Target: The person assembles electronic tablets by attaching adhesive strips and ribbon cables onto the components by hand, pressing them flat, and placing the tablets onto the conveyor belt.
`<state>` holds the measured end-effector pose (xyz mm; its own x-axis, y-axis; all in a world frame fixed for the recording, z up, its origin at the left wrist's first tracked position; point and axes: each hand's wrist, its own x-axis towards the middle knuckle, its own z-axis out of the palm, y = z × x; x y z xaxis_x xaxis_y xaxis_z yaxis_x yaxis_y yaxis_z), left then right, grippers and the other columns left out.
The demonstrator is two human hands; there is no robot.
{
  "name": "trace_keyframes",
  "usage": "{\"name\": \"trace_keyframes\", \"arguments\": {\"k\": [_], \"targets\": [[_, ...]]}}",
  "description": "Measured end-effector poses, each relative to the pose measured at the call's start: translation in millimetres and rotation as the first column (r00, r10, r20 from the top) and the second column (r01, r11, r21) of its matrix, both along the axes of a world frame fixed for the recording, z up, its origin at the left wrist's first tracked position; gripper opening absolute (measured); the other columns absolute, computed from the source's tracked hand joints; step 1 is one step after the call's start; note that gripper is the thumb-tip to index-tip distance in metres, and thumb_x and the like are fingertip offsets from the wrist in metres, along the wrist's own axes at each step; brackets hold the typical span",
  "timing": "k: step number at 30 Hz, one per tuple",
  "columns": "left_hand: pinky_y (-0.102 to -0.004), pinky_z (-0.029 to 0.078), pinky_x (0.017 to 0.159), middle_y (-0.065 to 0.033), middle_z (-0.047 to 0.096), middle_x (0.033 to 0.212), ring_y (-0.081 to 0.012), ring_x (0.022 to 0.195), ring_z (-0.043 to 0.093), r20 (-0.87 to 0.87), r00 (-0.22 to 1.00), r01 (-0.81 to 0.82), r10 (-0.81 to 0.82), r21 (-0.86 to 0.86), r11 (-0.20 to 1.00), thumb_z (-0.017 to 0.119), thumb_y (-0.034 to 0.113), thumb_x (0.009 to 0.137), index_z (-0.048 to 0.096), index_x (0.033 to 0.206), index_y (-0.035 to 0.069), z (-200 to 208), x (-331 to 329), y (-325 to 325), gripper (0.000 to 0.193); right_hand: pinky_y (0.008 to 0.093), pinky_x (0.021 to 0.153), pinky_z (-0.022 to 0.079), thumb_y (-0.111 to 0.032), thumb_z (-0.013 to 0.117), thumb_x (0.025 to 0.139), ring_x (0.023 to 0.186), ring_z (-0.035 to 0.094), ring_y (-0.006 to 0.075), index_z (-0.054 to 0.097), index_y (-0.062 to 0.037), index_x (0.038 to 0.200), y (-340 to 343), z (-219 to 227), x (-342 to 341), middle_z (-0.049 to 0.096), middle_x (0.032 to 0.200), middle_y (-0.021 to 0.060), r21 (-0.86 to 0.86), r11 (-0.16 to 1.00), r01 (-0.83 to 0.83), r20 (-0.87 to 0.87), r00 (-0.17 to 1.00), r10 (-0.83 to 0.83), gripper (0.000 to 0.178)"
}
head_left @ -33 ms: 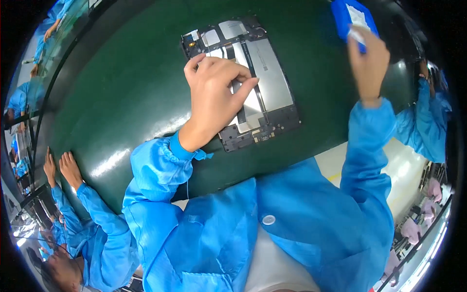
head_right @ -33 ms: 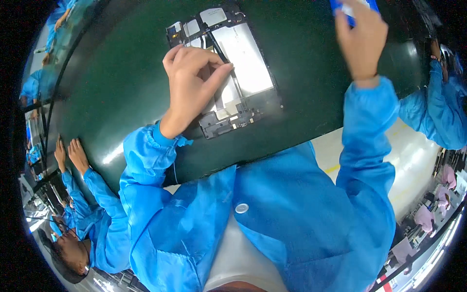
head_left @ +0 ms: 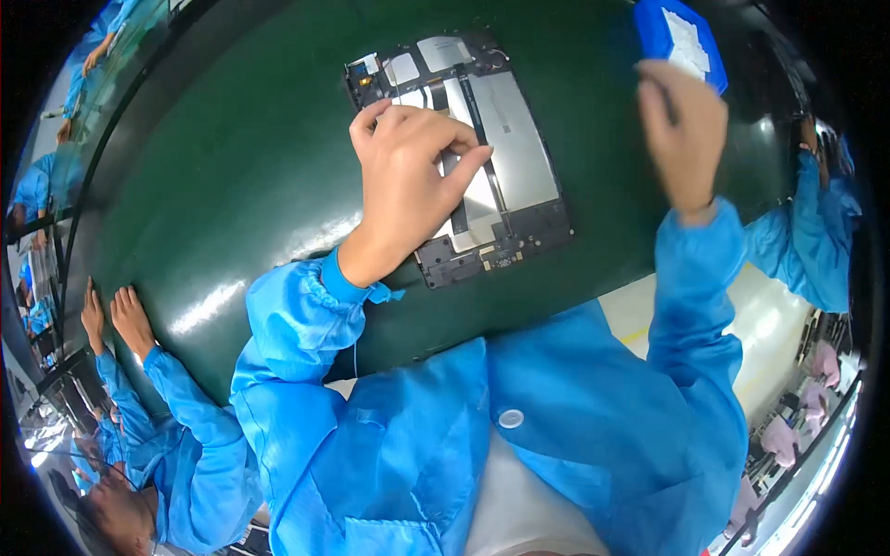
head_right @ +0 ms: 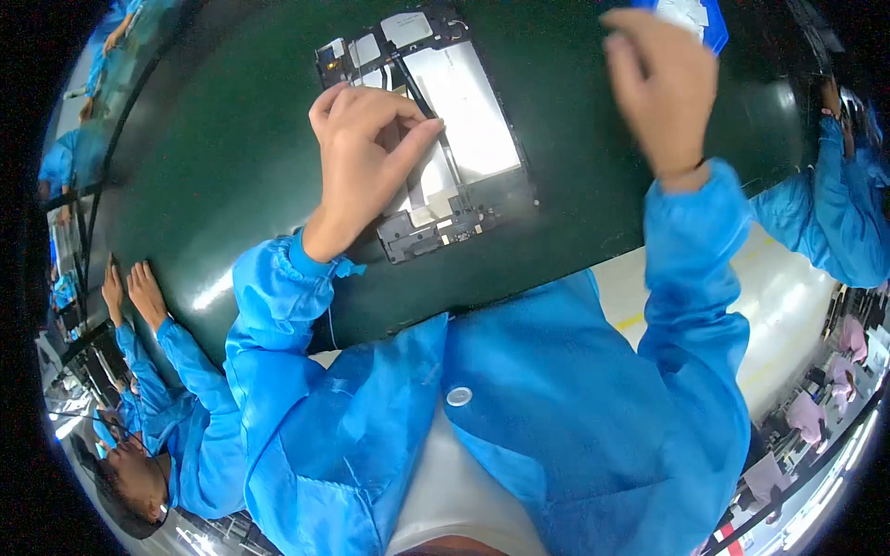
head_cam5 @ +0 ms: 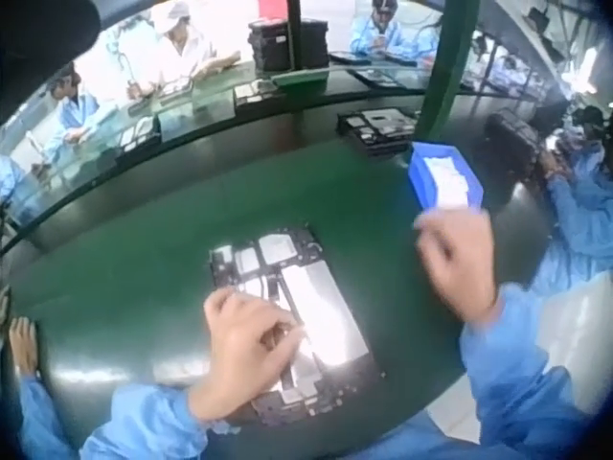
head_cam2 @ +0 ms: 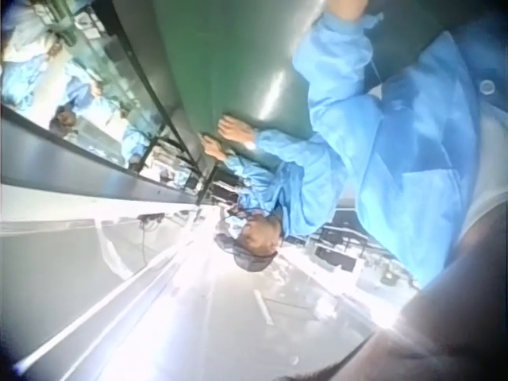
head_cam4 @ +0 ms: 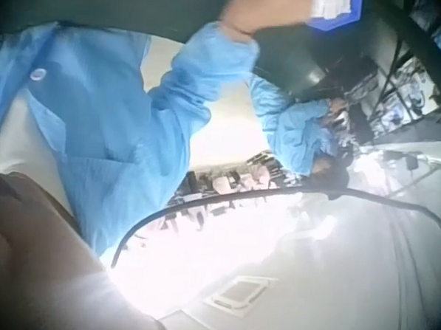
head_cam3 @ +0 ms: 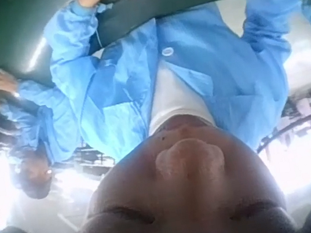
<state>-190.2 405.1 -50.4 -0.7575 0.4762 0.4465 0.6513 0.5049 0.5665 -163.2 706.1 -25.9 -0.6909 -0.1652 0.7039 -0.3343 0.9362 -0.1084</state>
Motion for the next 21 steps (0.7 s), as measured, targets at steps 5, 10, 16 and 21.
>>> {"name": "trace_keyframes", "arguments": {"k": [5,10,16,21], "targets": [[-0.0437,0.030,0.099,0.0028,0.066,0.076,-0.0199,0.085,0.057,-0.026,1.000,0.008,-0.008,0.006,1.000,0.079,0.015,0.072,0.069,0.074,0.014,-3,-1,2,0.010,0.0391,0.085,0.045,-0.015,0.072,0.071,0.093,0.059,0.0217,0.069,-0.0131,0.093,-102,-10,76,0.066,0.103,-0.0005,-0.079,0.959,-0.271,0.328,0.902,0.282,0.022],[-0.0435,0.030,0.098,0.0033,0.065,0.075,-0.0194,0.083,0.057,-0.046,0.999,0.011,-0.011,0.008,1.000,0.079,0.015,0.072,0.069,0.074,0.014,-6,-2,1,0.010,0.0371,0.085,0.044,-0.015,0.073,0.071,0.089,0.058,0.0192,0.069,-0.0130,0.094,-114,-21,87,0.066,0.102,-0.0026,-0.096,0.965,-0.244,0.307,0.915,0.262,0.023],[-0.0418,0.030,0.096,0.0041,0.065,0.075,-0.0184,0.082,0.056,-0.089,0.996,0.032,-0.030,0.015,0.999,0.078,0.017,0.074,0.069,0.076,0.015,-9,-5,-1,0.009,0.0373,0.086,0.043,-0.015,0.073,0.071,0.089,0.058,0.0184,0.069,-0.0149,0.093,-117,-21,85,0.066,0.100,-0.0039,-0.091,0.968,-0.232,0.301,0.921,0.249,0.023],[-0.0414,0.031,0.095,0.0040,0.065,0.073,-0.0177,0.081,0.056,-0.102,0.994,0.048,-0.047,0.010,0.999,0.079,0.017,0.074,0.070,0.076,0.015,-9,-7,-2,0.009,0.0368,0.083,0.042,-0.015,0.074,0.071,0.087,0.058,0.0173,0.070,-0.0166,0.090,-117,-24,83,0.065,0.097,-0.0054,-0.108,0.974,-0.200,0.301,0.927,0.224,0.020]]}}
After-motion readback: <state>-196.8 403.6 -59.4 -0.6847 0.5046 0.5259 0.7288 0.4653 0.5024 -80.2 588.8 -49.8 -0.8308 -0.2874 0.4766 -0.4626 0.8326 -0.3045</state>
